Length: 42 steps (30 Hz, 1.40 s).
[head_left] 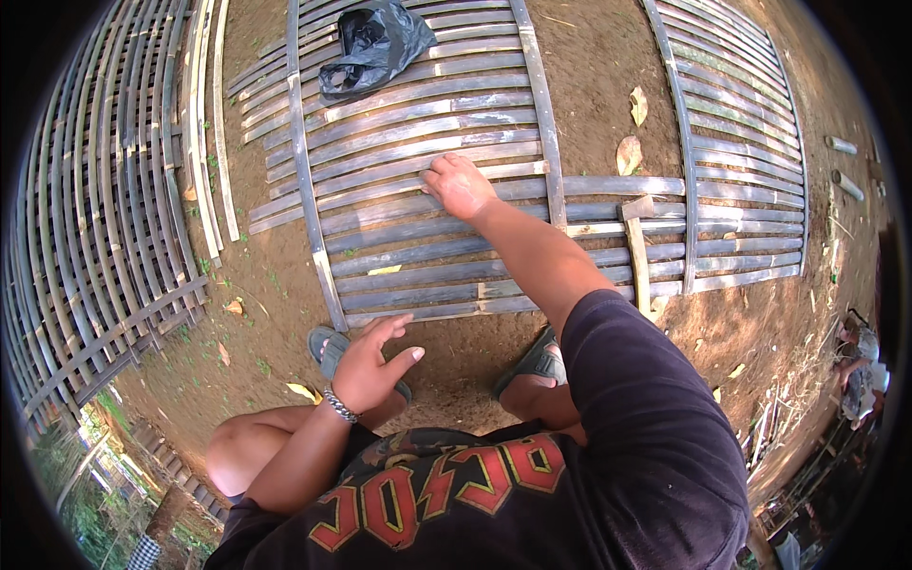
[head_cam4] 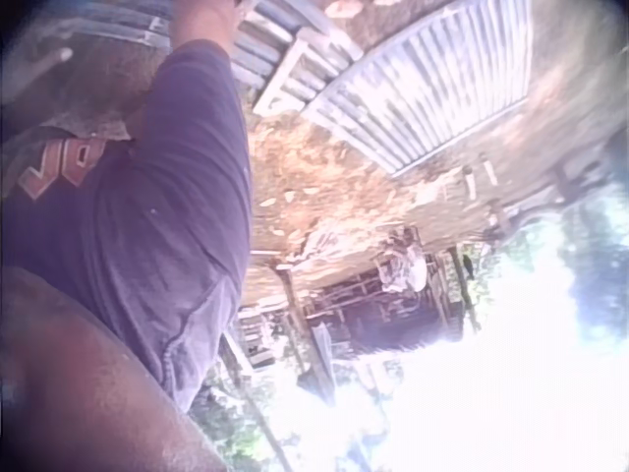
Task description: The person assembles a bamboo structure by placing thin bamboo strips onto a larger frame and securing them with a hammer. They repeatedly position the strips and strike them to fasten them in place.
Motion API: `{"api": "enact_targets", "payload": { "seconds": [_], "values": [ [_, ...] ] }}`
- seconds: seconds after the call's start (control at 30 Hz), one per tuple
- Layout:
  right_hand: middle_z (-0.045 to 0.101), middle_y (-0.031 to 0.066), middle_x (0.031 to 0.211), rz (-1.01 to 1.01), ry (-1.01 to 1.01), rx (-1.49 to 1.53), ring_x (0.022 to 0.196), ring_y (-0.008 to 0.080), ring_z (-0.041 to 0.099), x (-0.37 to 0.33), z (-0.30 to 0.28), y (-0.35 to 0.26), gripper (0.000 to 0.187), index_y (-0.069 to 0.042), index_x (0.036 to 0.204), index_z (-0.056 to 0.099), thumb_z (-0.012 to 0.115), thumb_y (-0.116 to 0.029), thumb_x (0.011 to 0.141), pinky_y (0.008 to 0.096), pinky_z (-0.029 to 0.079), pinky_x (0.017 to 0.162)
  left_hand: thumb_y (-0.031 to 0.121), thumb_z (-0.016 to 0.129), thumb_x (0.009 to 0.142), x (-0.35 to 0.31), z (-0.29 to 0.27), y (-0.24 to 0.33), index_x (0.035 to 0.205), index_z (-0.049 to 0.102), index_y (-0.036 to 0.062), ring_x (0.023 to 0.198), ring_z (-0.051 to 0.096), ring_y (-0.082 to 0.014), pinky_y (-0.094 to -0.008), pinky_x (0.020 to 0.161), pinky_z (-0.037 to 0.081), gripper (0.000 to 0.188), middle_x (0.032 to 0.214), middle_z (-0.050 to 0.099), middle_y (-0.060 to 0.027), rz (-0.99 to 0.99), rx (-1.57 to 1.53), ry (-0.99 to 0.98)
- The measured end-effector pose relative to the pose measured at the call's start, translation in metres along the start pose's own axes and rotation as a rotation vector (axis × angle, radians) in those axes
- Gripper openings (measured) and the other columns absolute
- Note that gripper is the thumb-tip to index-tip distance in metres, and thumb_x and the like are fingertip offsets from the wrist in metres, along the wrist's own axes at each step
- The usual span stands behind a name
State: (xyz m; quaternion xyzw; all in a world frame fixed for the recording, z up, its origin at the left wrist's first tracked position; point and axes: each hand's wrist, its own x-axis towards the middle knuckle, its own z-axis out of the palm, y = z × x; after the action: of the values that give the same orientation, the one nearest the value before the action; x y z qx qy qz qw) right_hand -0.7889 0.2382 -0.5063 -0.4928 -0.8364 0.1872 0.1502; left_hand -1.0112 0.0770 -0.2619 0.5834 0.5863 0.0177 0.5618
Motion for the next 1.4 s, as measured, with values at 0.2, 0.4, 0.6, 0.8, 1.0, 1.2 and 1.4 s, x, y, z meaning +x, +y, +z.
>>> {"api": "enact_targets", "payload": {
  "seconds": [0.2, 0.4, 0.6, 0.8, 1.0, 1.2, 1.4],
  "values": [
    [0.065, 0.0033, 0.109, 0.006, -0.037, -0.023, 0.116, 0.0244, 0.057, 0.002, -0.002, -0.007, 0.017, -0.017, 0.106, 0.073, 0.064, -0.028, 0.096, 0.0418, 0.044, 0.1, 0.027, 0.076, 0.093, 0.0, 0.001, -0.001, 0.139, 0.06, 0.0038, 0.117, 0.067, -0.0255, -0.0366, 0.097, 0.052, 0.054, 0.132, 0.065, -0.0154, -0.027, 0.018, 0.0],
    [0.065, -0.0012, 0.105, -0.004, -0.011, -0.077, 0.113, 0.0207, 0.057, -0.005, -0.01, 0.008, 0.016, -0.021, 0.105, 0.074, 0.066, -0.03, 0.095, 0.0403, 0.043, 0.098, 0.02, 0.077, 0.093, -0.003, 0.0, -0.001, 0.139, 0.06, 0.0005, 0.119, 0.067, -0.0222, -0.0348, 0.101, 0.05, 0.053, 0.134, 0.065, -0.0151, -0.035, -0.004, 0.009],
    [0.065, -0.0015, 0.103, -0.001, 0.004, -0.059, 0.11, 0.0202, 0.057, -0.011, -0.014, 0.018, 0.016, -0.021, 0.105, 0.075, 0.066, -0.03, 0.095, 0.0406, 0.043, 0.098, 0.02, 0.077, 0.093, -0.006, -0.001, -0.003, 0.139, 0.06, 0.0006, 0.118, 0.068, -0.0233, -0.0352, 0.101, 0.05, 0.053, 0.135, 0.064, -0.0156, -0.045, -0.026, 0.013],
    [0.065, -0.0012, 0.103, -0.002, 0.035, -0.021, 0.109, 0.0209, 0.058, -0.014, -0.015, 0.022, 0.016, -0.021, 0.104, 0.076, 0.065, -0.029, 0.096, 0.0407, 0.044, 0.098, 0.02, 0.077, 0.092, -0.008, -0.002, 0.001, 0.138, 0.06, 0.0005, 0.119, 0.067, -0.0234, -0.0355, 0.101, 0.05, 0.053, 0.135, 0.064, -0.016, -0.038, -0.02, 0.013],
    [0.066, -0.0004, 0.104, 0.002, 0.015, -0.046, 0.111, 0.0214, 0.058, -0.013, -0.015, 0.022, 0.017, -0.021, 0.105, 0.076, 0.065, -0.029, 0.096, 0.0396, 0.044, 0.097, 0.021, 0.077, 0.093, -0.01, -0.002, -0.003, 0.139, 0.06, 0.0007, 0.119, 0.067, -0.0233, -0.0355, 0.101, 0.05, 0.053, 0.136, 0.064, -0.016, -0.021, -0.021, 0.007],
    [0.066, 0.0009, 0.11, 0.019, 0.048, -0.035, 0.114, 0.0228, 0.058, -0.018, -0.018, 0.023, 0.023, -0.019, 0.114, 0.075, 0.065, -0.03, 0.096, 0.0402, 0.044, 0.1, 0.021, 0.077, 0.093, -0.008, -0.003, -0.001, 0.139, 0.061, 0.0012, 0.118, 0.067, -0.0232, -0.0352, 0.101, 0.05, 0.052, 0.135, 0.064, -0.0156, -0.013, -0.003, 0.0],
    [0.066, 0.0051, 0.119, 0.071, 0.085, -0.045, 0.119, 0.0266, 0.058, -0.035, -0.049, 0.017, 0.036, -0.015, 0.13, 0.068, 0.065, -0.031, 0.097, 0.0421, 0.043, 0.105, 0.029, 0.076, 0.093, -0.009, -0.004, -0.006, 0.139, 0.061, 0.0048, 0.116, 0.067, -0.0257, -0.0356, 0.089, 0.053, 0.054, 0.13, 0.065, -0.0144, -0.014, -0.026, 0.027]
  ]
}}
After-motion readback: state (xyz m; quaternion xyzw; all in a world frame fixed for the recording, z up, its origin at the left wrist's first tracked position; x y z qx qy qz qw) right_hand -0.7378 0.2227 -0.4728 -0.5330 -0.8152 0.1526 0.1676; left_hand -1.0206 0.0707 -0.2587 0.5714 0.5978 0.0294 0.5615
